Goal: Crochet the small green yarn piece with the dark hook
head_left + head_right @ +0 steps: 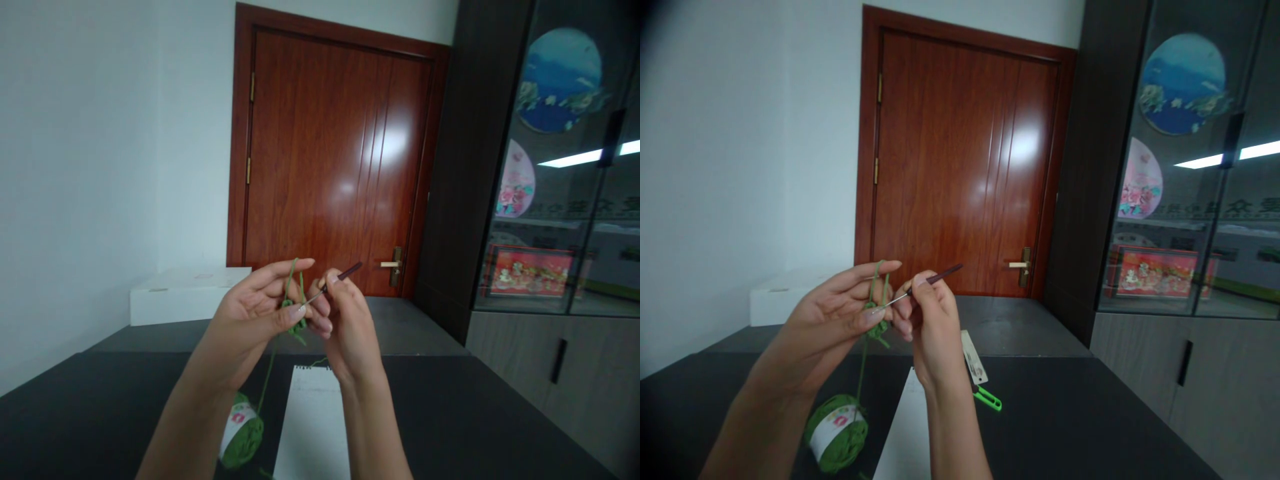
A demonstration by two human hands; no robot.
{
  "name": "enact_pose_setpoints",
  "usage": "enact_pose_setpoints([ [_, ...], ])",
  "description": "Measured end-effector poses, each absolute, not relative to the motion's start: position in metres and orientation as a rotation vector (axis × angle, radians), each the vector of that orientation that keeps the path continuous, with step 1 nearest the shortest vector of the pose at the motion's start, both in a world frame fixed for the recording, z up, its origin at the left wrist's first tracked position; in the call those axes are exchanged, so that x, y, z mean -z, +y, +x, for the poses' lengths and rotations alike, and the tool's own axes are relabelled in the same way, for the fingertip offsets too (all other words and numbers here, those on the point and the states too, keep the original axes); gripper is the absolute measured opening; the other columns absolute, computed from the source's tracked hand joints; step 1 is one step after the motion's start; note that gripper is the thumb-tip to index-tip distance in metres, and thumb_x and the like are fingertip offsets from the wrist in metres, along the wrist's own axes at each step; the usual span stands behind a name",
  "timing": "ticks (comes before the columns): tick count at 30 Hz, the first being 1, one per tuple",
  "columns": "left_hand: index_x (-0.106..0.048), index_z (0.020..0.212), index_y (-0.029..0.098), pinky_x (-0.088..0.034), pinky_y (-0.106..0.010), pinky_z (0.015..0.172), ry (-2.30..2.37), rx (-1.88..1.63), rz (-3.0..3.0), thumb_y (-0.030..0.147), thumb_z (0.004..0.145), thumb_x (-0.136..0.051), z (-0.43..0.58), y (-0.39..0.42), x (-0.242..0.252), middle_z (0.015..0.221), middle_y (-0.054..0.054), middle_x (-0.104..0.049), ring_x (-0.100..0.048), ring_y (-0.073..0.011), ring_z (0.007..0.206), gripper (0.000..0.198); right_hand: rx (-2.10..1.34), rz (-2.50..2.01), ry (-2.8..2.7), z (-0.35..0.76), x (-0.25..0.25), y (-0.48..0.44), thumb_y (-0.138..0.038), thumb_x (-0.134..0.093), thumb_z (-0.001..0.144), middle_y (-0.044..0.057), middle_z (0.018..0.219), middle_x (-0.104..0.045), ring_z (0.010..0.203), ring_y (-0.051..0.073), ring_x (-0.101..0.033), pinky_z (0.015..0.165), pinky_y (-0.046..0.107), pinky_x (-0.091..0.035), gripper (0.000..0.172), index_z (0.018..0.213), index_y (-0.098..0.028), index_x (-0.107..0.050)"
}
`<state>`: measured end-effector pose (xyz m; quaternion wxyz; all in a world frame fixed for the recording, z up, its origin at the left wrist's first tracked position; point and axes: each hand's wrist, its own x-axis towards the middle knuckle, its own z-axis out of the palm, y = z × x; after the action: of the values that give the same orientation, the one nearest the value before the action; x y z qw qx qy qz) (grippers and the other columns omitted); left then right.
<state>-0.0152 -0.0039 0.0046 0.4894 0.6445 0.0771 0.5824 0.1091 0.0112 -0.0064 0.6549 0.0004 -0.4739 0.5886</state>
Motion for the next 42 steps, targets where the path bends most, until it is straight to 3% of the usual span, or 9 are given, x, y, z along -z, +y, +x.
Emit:
enact_pose_setpoints([
  [8, -0.073, 0.115, 0.014, -0.060, -0.034, 0.075, 0.434, -1.627, 1.590, 0.012, 0.077, -0.078, -0.013, 0.001, -0.001, 0.087, -0.007, -0.074, -0.071, -0.0209, 0.080, 0.038, -1.798, 0.148, -0.666, 0.103, 0.013, 0.032, -0.017, -0.068, 0.083, -0.009, 0.059, -0.047, 0.040, -0.002, -0.031, 0.035, 0.007, -0.026, 0.020, 0.070, -0.014, -0.052],
  [14, -0.067, 0.123, 0.014, -0.059, -0.033, 0.075, 0.432, -1.633, 1.590, 0.013, 0.078, -0.078, -0.013, 0.003, 0.001, 0.081, -0.003, -0.068, -0.070, -0.0188, 0.078, 0.047, -1.922, 0.235, -0.565, 0.103, 0.015, 0.037, -0.013, -0.064, 0.086, -0.009, 0.059, -0.049, 0.039, -0.002, -0.036, 0.034, 0.006, -0.028, 0.017, 0.073, -0.014, -0.053],
  [21, -0.066, 0.124, 0.013, -0.058, -0.025, 0.073, 0.440, -1.657, 1.602, 0.011, 0.077, -0.078, -0.013, 0.002, 0.000, 0.078, -0.001, -0.066, -0.067, -0.0143, 0.076, 0.048, -1.863, 0.174, -0.605, 0.102, 0.013, 0.032, -0.015, -0.058, 0.089, -0.009, 0.056, -0.048, 0.038, -0.002, -0.035, 0.033, 0.006, -0.028, 0.017, 0.072, -0.014, -0.053],
  [37, -0.061, 0.126, 0.011, -0.062, -0.031, 0.070, 0.386, -1.611, 1.607, 0.009, 0.079, -0.075, -0.011, 0.000, -0.002, 0.078, -0.001, -0.068, -0.071, -0.0184, 0.075, 0.049, -1.595, 0.000, -0.772, 0.100, 0.009, 0.026, -0.022, -0.066, 0.082, -0.008, 0.052, -0.047, 0.039, -0.001, -0.033, 0.035, 0.008, -0.028, 0.018, 0.069, -0.012, -0.058],
  [42, -0.052, 0.135, 0.013, -0.062, -0.032, 0.068, 0.350, -1.599, 1.637, 0.010, 0.081, -0.074, -0.010, 0.000, -0.003, 0.077, -0.001, -0.067, -0.070, -0.0182, 0.070, 0.058, -1.498, -0.035, -0.866, 0.101, 0.010, 0.027, -0.027, -0.070, 0.080, -0.008, 0.054, -0.046, 0.041, 0.000, -0.033, 0.037, 0.010, -0.026, 0.021, 0.070, -0.014, -0.057],
])
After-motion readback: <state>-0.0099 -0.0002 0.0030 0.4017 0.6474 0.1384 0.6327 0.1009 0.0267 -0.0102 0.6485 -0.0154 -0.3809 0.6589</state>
